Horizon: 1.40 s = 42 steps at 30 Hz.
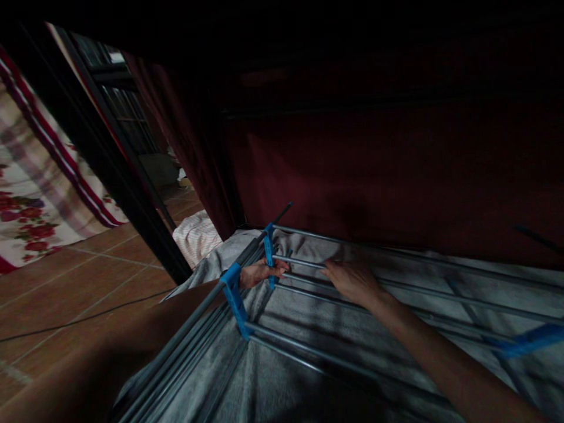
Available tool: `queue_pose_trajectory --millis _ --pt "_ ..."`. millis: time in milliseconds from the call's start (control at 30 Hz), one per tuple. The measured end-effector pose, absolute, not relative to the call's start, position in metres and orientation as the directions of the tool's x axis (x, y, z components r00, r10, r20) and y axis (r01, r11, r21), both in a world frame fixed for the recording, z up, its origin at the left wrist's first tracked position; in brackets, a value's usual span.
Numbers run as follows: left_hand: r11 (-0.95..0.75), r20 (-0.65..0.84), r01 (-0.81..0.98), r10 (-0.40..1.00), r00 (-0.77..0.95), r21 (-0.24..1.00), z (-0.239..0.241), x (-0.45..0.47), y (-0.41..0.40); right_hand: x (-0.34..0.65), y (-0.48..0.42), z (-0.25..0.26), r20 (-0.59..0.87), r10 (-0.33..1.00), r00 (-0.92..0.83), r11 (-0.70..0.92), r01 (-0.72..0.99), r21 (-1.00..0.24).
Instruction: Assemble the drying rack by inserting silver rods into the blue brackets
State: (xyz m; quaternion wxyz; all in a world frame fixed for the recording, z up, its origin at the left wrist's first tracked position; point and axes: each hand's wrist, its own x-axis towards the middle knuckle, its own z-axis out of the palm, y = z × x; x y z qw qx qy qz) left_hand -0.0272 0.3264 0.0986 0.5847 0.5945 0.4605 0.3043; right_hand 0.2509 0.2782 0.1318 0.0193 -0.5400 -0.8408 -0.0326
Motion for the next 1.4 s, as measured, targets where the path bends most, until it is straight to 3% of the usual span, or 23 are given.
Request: queue_pose_trajectory --millis 533,767,1100,1233,1400 --pt "0.092 -0.146 0.145 0.894 0.424 0.985 0.079 -0.033 0.341 0.251 0.287 0.129 0.039 0.876 -0.48 0.481 0.877 -0.01" --pt "0.117 -0.178 0.171 0.898 0.403 0.978 0.079 -0.035 0.342 0.249 0.281 0.131 0.053 0.903 -0.425 0.426 0.905 0.008" --pt "0.048 -0.186 0.361 0.915 0.358 0.931 0.099 -0.029 0.337 0.253 0.286 0.128 0.112 0.88 -0.461 0.468 0.883 -0.041" --pt "-0.028 -0.158 0.482 0.927 0.339 0.876 0.117 -0.021 0.33 0.256 0.286 0.123 0.185 0.866 -0.465 0.476 0.88 -0.012" --pt "-0.034 -0.162 0.499 0.925 0.344 0.866 0.12 -0.019 0.325 0.261 0.286 0.115 0.236 0.825 -0.513 0.52 0.854 0.037"
